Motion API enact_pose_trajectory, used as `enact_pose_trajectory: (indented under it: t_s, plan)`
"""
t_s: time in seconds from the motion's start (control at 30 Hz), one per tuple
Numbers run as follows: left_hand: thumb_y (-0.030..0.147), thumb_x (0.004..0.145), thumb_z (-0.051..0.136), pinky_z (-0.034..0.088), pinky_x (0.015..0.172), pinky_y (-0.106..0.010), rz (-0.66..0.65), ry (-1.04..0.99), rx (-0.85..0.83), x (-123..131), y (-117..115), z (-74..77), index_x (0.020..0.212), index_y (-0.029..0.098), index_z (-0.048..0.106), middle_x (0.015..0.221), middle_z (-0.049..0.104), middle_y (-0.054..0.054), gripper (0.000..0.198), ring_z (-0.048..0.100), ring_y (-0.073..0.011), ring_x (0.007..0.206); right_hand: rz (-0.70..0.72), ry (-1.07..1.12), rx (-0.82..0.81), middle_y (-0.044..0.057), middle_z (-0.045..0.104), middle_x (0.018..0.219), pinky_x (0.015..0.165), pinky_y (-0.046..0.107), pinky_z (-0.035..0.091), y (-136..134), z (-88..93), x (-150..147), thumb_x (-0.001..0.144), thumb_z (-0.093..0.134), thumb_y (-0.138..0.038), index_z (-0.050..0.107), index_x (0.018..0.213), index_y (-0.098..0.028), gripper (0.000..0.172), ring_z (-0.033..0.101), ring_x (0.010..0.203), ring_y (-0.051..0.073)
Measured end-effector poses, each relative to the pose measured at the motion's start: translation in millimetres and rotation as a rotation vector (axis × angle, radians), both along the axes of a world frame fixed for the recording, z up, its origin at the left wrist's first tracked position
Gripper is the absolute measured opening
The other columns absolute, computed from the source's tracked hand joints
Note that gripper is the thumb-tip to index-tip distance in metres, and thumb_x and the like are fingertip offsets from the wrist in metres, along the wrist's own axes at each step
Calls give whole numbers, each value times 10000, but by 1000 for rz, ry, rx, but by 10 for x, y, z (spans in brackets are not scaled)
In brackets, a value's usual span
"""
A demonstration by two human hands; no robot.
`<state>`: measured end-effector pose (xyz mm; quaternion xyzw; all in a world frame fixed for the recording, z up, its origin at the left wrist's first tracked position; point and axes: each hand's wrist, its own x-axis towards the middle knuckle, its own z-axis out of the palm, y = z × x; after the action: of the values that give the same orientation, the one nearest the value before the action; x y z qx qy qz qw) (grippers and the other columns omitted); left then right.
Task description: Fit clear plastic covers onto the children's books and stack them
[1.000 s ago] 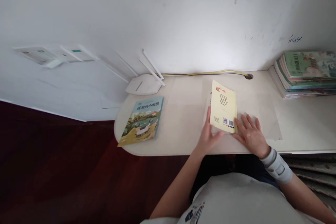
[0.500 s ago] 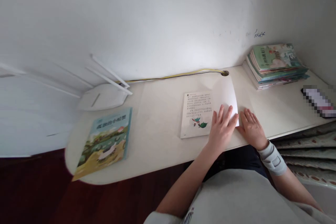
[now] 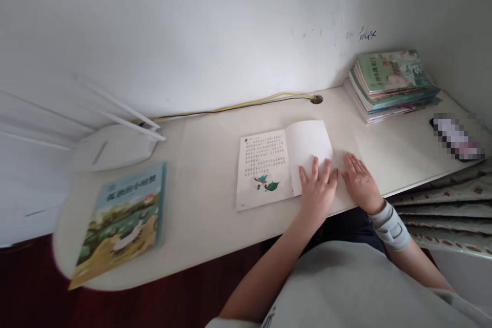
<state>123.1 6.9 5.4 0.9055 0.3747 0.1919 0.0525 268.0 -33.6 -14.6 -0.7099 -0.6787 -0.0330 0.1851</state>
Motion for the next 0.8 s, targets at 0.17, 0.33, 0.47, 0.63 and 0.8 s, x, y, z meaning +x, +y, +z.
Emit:
enact_pose_trajectory:
  t_s: [0.17, 0.33, 0.47, 0.63, 0.8]
  plan:
    - [157, 886, 471, 167, 1008, -744, 4, -15, -33, 0, -11, -45, 1186, 297, 608, 1381, 489, -101, 359, 317, -401, 1334, 15, 80, 19, 205, 497, 1348, 1047, 458, 385, 1, -11, 45, 936, 275, -169, 312, 1424, -54, 503, 413, 1301, 256]
    - [163, 883, 484, 182, 1005, -745, 5, -6, -36, 35, -14, -30, 1186, 300, 609, 1368, 503, -105, 355, 329, -404, 1327, 34, 141, 42, 204, 516, 1329, 1052, 426, 399, -10, -18, 99, 910, 257, -104, 321, 1422, -46, 519, 436, 1285, 236]
    - [189, 889, 487, 227, 984, -747, 3, 70, -9, 31, -5, -5, 1209, 308, 592, 1364, 506, -99, 358, 333, -403, 1325, 24, 206, 97, 155, 545, 1313, 1025, 417, 436, -5, -25, 129, 896, 274, -92, 340, 1424, -113, 533, 489, 1242, 220]
    - [219, 910, 452, 298, 961, -723, 11, 179, 50, -9, -53, 31, 1232, 307, 569, 1360, 513, -83, 354, 370, -395, 1304, -37, 117, 127, 164, 599, 1237, 959, 394, 479, -6, 60, 203, 908, 344, -157, 511, 1287, -108, 417, 563, 1153, 235]
    - [218, 914, 442, 325, 937, -728, 47, 196, 102, -12, -163, 25, 1259, 277, 548, 1347, 524, -100, 366, 424, -416, 1255, -69, -94, 61, 208, 558, 1279, 1000, 462, 406, -87, 119, 192, 934, 379, -280, 582, 1166, -78, 369, 521, 1197, 288]
